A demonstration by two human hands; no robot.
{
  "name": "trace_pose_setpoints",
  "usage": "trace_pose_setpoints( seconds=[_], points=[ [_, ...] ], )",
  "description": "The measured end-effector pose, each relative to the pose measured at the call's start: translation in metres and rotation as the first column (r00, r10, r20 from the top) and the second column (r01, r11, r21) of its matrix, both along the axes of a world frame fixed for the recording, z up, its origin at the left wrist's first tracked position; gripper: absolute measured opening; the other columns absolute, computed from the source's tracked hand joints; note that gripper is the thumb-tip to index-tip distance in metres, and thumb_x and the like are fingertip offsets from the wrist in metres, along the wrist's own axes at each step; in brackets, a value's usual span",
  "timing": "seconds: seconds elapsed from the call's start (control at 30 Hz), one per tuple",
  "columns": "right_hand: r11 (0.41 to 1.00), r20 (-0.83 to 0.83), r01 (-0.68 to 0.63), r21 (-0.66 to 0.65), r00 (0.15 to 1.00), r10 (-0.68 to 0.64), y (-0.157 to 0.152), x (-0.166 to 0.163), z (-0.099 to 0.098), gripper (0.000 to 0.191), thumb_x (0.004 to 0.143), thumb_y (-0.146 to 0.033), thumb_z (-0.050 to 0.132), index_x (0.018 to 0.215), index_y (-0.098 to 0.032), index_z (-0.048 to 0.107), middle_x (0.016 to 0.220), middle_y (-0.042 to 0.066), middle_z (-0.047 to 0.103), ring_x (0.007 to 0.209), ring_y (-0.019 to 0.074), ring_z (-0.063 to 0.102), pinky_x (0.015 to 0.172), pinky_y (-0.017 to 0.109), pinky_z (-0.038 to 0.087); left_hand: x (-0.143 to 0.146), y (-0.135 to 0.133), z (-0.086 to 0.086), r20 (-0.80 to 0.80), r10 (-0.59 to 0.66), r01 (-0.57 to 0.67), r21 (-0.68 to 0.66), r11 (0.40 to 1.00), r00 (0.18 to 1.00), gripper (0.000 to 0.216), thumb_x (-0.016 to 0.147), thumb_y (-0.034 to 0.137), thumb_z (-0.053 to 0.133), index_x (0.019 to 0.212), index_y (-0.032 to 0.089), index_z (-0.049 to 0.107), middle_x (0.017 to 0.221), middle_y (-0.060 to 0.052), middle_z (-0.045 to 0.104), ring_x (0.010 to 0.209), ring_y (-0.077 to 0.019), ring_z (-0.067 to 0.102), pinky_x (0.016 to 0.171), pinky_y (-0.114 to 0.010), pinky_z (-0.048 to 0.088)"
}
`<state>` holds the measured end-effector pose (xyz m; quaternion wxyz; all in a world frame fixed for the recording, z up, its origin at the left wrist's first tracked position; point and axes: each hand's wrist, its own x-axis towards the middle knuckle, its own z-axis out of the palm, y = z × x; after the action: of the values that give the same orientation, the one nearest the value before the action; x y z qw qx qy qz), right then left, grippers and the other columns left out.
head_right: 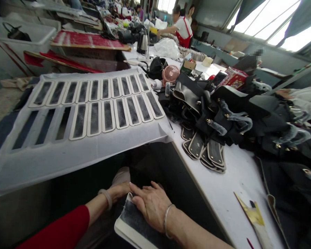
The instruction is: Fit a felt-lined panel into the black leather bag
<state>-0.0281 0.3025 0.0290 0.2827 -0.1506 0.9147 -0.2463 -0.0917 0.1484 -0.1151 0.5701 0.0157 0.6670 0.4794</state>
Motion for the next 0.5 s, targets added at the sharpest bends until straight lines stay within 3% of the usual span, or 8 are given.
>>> trace_pose_setpoints(
  seconds=[0.07,0.17,0.27,0.33,0.5],
  points=[
    [1.000,0.009,0.018,0.003,1.000,-0.018,0.006,0.004,0.001,0.049,0.105,-0.039,0.025,0.152,-0.029,0.028,0.135,0.009,0.060,0.125,0.0285,0.055,0.109,0.059,0.034,-0.021,-0.003,0.022,-0.132,-0.137,0.132,-0.044,0.990,0.982,0.033,0.088,0.041,0.064,0.069,0.014,0.061,0.063,0.005,0.055,0.059,-0.0126,0.055,0.062,-0.028,0.047],
    [0.998,0.032,0.053,-0.027,0.998,-0.052,0.019,0.014,0.004,0.049,0.105,-0.039,0.022,0.151,-0.026,0.031,0.136,0.012,0.059,0.124,0.0290,0.056,0.109,0.058,0.035,-0.047,-0.001,0.067,-0.341,-0.222,0.223,-0.037,0.974,0.914,0.040,0.088,0.049,0.058,0.070,0.014,0.067,0.058,0.004,0.053,0.061,-0.0129,0.051,0.063,-0.026,0.040],
    [0.995,0.062,0.081,-0.063,0.995,-0.077,0.036,0.028,0.007,0.051,0.105,-0.041,0.021,0.150,-0.024,0.034,0.137,0.013,0.058,0.126,0.0298,0.054,0.109,0.057,0.035,-0.052,0.007,0.113,-0.407,-0.330,0.366,0.011,0.931,0.852,0.046,0.083,0.056,0.059,0.073,0.014,0.075,0.055,0.004,0.051,0.057,-0.0116,0.044,0.054,-0.023,0.032],
    [0.992,0.090,0.107,-0.062,0.991,-0.101,0.050,0.039,0.009,0.051,0.104,-0.045,0.021,0.150,-0.026,0.035,0.138,0.012,0.057,0.128,0.0306,0.052,0.109,0.060,0.034,-0.047,0.013,0.137,-0.422,-0.424,0.475,0.019,0.880,0.801,0.035,0.075,0.048,0.068,0.071,0.015,0.077,0.051,0.005,0.048,0.052,-0.0100,0.038,0.049,-0.022,0.029],
    [0.979,0.178,0.203,-0.034,0.965,-0.194,0.086,0.074,0.014,0.048,0.102,-0.050,0.027,0.147,-0.035,0.038,0.139,0.008,0.057,0.128,0.0314,0.052,0.109,0.065,0.031,-0.037,0.022,0.162,-0.504,-0.537,0.600,-0.046,0.799,0.676,0.012,0.069,0.029,0.071,0.070,0.020,0.080,0.045,0.007,0.045,0.050,-0.0089,0.038,0.052,-0.019,0.031]
  ],
)
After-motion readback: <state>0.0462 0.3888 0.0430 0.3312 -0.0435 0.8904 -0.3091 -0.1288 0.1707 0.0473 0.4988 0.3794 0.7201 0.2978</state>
